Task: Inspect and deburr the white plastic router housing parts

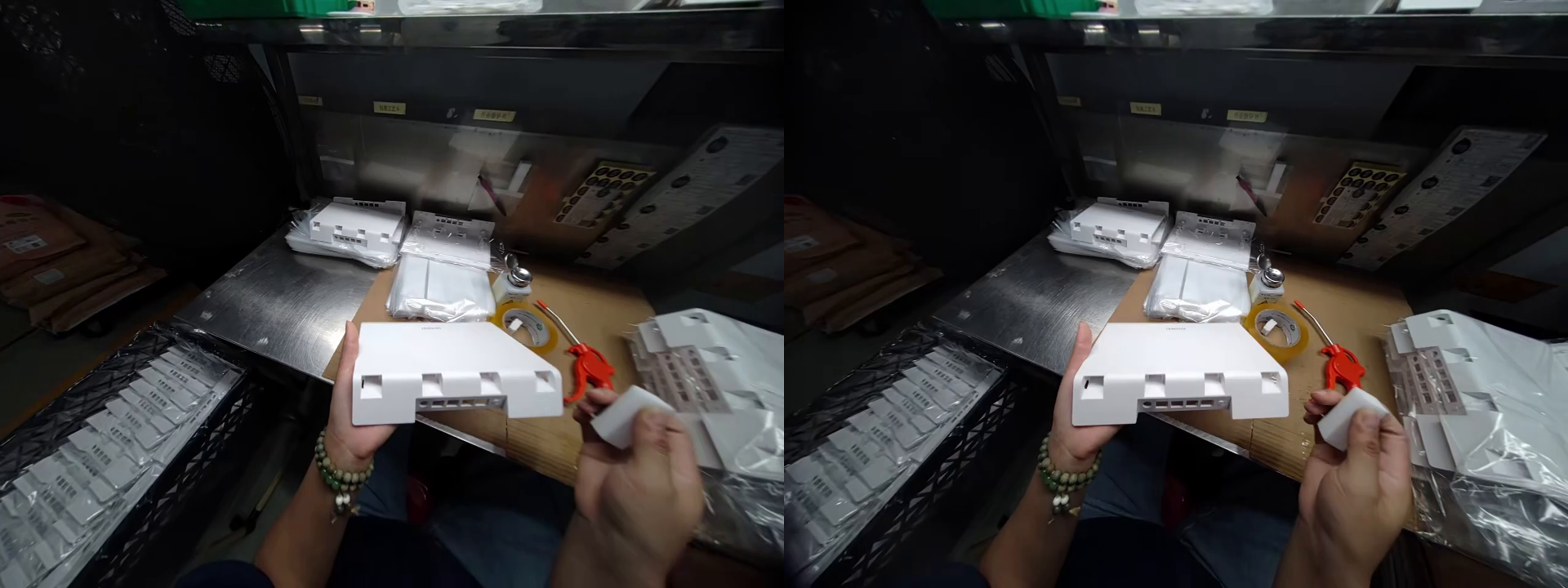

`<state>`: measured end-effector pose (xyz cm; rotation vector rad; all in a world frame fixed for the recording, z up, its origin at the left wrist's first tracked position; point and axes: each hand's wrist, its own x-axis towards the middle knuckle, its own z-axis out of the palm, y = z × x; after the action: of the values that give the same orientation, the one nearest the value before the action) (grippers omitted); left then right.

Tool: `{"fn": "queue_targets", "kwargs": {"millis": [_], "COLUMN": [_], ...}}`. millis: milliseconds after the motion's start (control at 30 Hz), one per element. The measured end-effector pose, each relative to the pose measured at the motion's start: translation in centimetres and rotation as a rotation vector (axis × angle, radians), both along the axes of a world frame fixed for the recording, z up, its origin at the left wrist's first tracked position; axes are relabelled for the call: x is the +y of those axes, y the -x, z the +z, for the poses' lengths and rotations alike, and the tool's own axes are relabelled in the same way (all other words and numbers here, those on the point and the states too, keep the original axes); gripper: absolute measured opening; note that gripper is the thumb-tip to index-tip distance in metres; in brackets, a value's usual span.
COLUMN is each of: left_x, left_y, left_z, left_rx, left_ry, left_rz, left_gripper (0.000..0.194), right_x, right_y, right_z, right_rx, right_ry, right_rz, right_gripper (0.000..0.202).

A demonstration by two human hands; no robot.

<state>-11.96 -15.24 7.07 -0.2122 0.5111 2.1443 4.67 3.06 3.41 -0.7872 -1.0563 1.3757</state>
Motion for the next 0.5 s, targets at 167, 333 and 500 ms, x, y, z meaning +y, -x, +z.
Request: {"fn": "queue_targets", "kwargs": {"millis": [167,333,500], "left_x": [-0.2,-0.8,0.1], "left_y": [0.8,0.9,0.3], "left_z": [-3.7,-5.7,-4.8], "left_rx": [0.339,0.402,0.424], "left_ry": [-0.132,-0.041,0.083], "left_rz": [-0.088,-0.139,-0.037], "left_gripper": [0.078,0.091,0.090], "right_x": [0.3,-0.3,-1.0], "right_y": [1.1,1.4,0.9], "right_z": [-2.3,-2.6,-1.9], "right_rx": [0.035,0.017,-0.015], "right_ry": [0.293,0.457,0.451], "right_rz": [0.191,0.201,0.209], "right_gripper": [0.039,0.049,0.055]}}
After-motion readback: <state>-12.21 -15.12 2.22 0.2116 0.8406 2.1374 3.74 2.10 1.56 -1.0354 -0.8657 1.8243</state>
